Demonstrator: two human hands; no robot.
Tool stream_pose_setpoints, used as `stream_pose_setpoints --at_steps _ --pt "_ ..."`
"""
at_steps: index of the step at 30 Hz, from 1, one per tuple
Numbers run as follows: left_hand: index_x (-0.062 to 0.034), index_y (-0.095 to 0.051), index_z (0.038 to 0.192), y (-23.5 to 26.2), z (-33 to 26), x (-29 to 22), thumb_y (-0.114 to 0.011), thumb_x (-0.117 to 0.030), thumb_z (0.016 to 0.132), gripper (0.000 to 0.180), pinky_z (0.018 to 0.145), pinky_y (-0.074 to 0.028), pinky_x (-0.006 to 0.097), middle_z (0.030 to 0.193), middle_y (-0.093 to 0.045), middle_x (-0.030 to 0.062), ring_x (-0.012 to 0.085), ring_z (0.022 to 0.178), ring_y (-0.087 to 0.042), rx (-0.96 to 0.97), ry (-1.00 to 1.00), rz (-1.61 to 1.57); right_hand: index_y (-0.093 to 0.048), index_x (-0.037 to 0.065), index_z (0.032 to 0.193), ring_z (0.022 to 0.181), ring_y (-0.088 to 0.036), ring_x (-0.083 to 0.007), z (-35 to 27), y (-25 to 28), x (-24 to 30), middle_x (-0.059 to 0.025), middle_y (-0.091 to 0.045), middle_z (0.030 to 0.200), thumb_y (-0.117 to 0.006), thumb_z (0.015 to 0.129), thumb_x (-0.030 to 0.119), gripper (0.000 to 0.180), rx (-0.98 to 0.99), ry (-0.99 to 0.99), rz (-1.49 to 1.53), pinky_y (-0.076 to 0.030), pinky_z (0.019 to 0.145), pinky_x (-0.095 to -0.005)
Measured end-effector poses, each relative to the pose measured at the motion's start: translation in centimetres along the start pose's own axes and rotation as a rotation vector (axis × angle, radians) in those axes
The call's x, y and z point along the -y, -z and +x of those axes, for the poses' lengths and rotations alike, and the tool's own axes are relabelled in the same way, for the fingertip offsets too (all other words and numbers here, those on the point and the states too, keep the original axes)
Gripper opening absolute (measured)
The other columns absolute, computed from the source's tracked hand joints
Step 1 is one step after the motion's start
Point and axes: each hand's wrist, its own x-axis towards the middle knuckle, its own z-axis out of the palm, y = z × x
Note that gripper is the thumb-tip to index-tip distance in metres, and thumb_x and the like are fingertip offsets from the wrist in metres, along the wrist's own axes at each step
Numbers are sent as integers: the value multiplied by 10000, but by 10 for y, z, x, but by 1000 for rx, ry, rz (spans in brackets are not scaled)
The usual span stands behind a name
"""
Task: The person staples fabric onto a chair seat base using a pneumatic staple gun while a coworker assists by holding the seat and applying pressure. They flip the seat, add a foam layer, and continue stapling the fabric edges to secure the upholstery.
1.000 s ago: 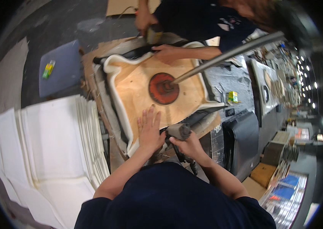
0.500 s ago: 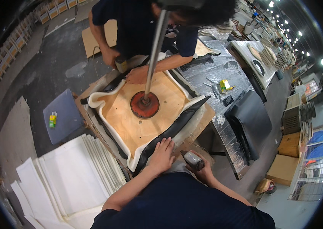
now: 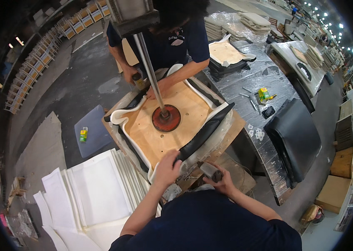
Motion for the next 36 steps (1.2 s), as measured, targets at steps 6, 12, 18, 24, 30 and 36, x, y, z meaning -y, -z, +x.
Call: stream_pose_setpoints --at_steps 6,12,18,24,30,36 --pt "-6 -676 1410 44 -16 30 -714 -247 1021 459 1245 -420 567 1443 -698 223 455 1465 -561 -119 215 301 -618 134 1572 1350 -681 -297 24 -12 19 -158 -705 1451 -932 914 263 740 121 98 -3 -527 1146 -422" --pt "-97 -703 1435 17 -46 58 -731 -366 1003 509 1310 -224 706 1586 -609 146 466 1584 -418 -112 193 392 -601 152 1586 1353 -672 -356 23 -41 31 -200 -671 1446 -925 916 241 750 159 78 -16 -543 1141 -442" --pt "-71 -698 1430 13 -51 68 -734 -358 999 519 1310 -217 687 1575 -610 148 488 1567 -418 -189 56 290 -607 109 1571 1374 -660 -367 12 -83 21 -197 -682 1459 -932 904 207 749 13 77 3 -529 1150 -444" --pt "-28 -610 1530 20 -55 70 -688 -354 1031 601 1312 -206 695 1624 -557 196 551 1580 -359 -110 -43 269 -639 89 1534 1297 -718 -356 -1 -106 19 -194 -739 1390 -932 895 193 711 -154 50 -28 -555 1108 -416" --pt "-29 -557 1585 28 -58 72 -704 -346 1025 660 1298 -219 711 1641 -528 218 597 1568 -334 -61 -186 251 -632 95 1527 1319 -719 -355 -6 -124 27 -191 -744 1385 -902 908 134 676 -262 24 -58 -560 1099 -405" --pt "-56 -617 1531 31 -60 74 -745 -322 994 613 1262 -280 730 1592 -539 232 617 1542 -362 -57 -291 240 -603 114 1553 1307 -729 -350 -4 -122 36 -187 -745 1389 -892 905 117 710 -238 -30 -95 -565 1089 -399"
